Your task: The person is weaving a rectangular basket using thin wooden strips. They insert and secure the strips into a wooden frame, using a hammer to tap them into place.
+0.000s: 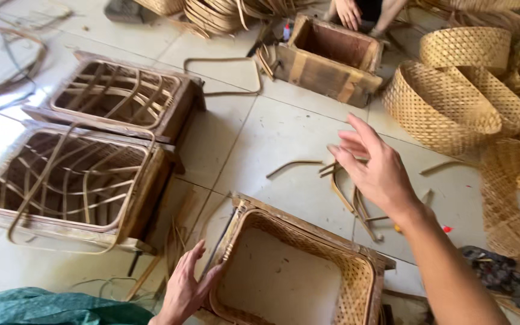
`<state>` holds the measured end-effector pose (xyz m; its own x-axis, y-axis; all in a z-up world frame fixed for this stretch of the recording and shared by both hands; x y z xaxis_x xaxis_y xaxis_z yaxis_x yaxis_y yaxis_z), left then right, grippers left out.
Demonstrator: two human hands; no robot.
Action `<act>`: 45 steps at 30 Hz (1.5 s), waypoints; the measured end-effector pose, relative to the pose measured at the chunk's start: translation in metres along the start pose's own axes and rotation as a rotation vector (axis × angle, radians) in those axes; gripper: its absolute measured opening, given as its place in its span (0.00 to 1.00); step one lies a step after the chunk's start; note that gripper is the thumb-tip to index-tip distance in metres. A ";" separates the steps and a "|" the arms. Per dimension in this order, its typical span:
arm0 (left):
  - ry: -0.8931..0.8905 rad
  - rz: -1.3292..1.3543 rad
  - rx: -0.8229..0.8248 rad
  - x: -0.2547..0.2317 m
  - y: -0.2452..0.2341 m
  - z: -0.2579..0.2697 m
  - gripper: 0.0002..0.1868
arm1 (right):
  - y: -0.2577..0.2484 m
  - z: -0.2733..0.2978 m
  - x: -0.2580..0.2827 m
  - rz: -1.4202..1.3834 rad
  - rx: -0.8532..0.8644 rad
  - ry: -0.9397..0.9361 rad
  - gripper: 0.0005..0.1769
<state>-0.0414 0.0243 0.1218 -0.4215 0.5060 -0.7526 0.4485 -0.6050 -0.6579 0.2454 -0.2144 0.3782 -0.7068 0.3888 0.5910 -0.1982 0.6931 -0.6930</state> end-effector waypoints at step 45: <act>0.294 -0.205 0.339 -0.013 0.099 -0.118 0.16 | 0.073 0.180 -0.214 0.400 0.616 0.732 0.32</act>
Point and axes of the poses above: each hand's wrist, its own z-axis away from the middle knuckle, its own y-axis out of the palm, x = y × z, the point moved 5 cm from there along -z, towards the middle knuckle, and after that the axes turned 8 degrees about -y, right-handed, at the moved point
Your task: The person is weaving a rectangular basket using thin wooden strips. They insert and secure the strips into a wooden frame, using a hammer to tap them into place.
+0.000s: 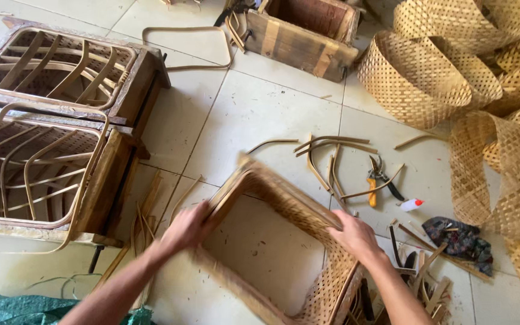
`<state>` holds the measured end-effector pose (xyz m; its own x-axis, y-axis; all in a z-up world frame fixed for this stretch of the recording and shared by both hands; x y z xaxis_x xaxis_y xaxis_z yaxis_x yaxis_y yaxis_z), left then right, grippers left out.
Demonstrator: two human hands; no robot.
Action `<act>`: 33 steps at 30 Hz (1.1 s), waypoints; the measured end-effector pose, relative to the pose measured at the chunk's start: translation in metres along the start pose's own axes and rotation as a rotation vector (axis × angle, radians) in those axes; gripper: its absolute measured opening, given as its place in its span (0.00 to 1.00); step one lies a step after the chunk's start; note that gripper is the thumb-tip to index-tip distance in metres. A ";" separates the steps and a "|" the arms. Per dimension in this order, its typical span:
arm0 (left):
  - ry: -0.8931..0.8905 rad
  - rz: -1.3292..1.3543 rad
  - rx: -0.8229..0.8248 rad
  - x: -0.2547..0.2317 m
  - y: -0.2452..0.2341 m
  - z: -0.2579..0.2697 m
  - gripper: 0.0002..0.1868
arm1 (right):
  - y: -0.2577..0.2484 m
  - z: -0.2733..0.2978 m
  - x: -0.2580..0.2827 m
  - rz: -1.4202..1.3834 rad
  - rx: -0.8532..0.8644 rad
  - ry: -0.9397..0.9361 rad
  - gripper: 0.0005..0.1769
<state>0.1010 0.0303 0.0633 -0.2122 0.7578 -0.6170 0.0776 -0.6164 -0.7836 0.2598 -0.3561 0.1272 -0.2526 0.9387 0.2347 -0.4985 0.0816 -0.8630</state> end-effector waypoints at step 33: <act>-0.332 -0.093 0.027 -0.019 -0.002 -0.104 0.44 | 0.227 0.092 -0.001 -0.377 -0.014 -0.487 0.37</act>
<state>0.2062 0.0394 0.0695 -0.5225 0.7028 -0.4828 0.0187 -0.5567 -0.8305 0.0708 -0.3690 -0.0278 -0.4121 0.5836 0.6997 -0.6175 0.3858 -0.6855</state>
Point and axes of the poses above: each hand's wrist, its own z-axis away from the middle knuckle, its own y-axis out of the palm, x = y × z, the point moved 5 cm from there along -z, towards the middle knuckle, and after that the axes turned 8 degrees about -y, right-handed, at the moved point
